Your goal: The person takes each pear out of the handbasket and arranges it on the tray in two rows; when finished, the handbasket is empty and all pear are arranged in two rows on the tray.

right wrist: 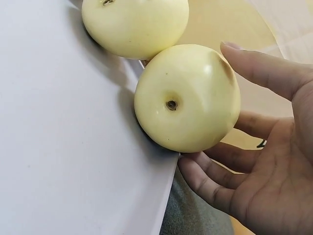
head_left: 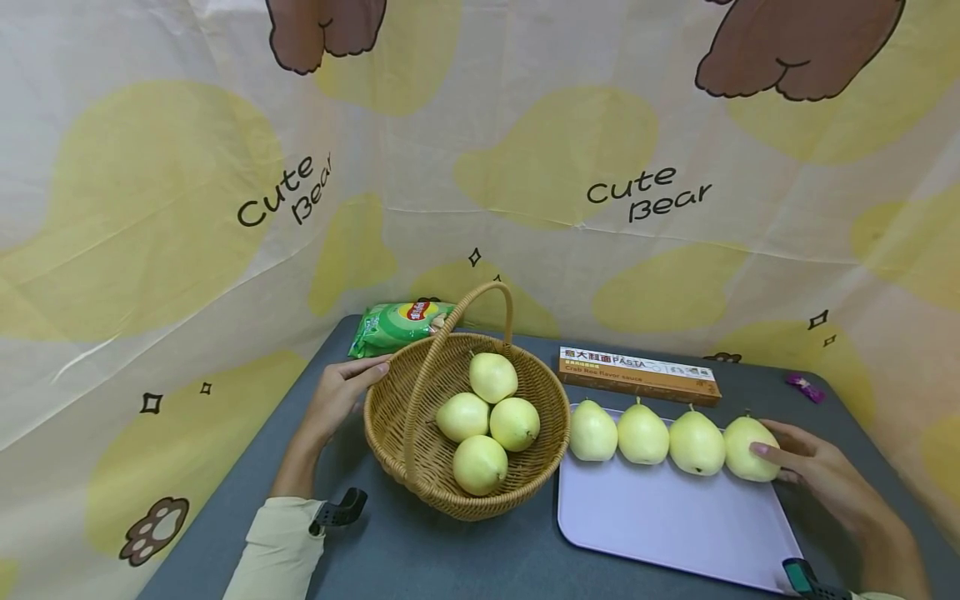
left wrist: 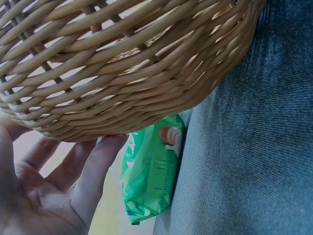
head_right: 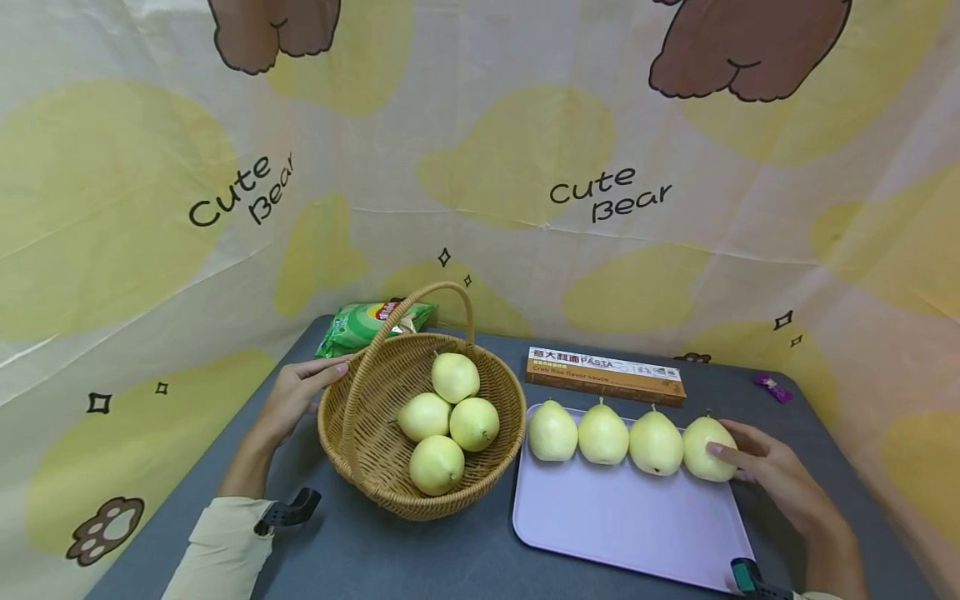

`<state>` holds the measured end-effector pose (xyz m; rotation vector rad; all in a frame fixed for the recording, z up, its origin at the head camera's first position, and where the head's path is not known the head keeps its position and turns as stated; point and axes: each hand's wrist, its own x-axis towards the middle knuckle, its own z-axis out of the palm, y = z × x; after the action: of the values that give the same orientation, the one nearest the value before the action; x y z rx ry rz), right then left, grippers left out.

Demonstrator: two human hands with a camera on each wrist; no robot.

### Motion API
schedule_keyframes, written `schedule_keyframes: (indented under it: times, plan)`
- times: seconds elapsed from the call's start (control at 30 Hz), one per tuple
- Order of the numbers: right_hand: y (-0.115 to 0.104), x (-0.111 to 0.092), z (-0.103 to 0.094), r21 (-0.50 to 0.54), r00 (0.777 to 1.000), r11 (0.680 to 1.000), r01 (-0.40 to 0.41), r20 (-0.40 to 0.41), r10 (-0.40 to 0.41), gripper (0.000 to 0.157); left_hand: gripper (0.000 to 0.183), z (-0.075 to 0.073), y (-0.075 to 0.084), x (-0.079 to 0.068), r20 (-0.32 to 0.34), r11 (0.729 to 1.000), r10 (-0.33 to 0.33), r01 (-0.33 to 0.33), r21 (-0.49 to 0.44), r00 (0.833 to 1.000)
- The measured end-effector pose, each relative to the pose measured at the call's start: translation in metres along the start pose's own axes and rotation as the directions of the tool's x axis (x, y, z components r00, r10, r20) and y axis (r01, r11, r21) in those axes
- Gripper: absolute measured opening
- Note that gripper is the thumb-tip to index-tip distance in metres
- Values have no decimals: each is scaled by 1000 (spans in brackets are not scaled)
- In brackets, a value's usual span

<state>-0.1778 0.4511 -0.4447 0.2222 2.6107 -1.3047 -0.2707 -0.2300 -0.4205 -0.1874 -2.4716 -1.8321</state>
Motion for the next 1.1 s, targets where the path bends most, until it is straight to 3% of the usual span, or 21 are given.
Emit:
schedule_keyframes:
  times: [0.23, 0.4, 0.67, 0.9, 1.1]
  plan:
    - [2, -2, 1, -37, 999, 999, 36, 1, -36, 84, 48, 0, -2, 1, -3, 1000, 2, -2, 8, 1000]
    - [1, -1, -1, -56, 1000, 998, 16, 4, -15, 85, 48, 1, -2, 1, -6, 1000, 5, -5, 13, 1000]
    - [6, -3, 0, 44, 998, 997, 59, 7, -59, 80, 48, 1, -1, 0, -9, 1000, -1, 1, 13, 1000]
    - [5, -9, -5, -7, 997, 998, 55, -54, -55, 78, 48, 1, 0, 0, -6, 1000, -2, 2, 9, 1000]
    - [-1, -16, -6, 117, 984, 989, 95, -159, -76, 75, 48, 0, 1, -1, -1, 1000, -1, 1, 4, 1000]
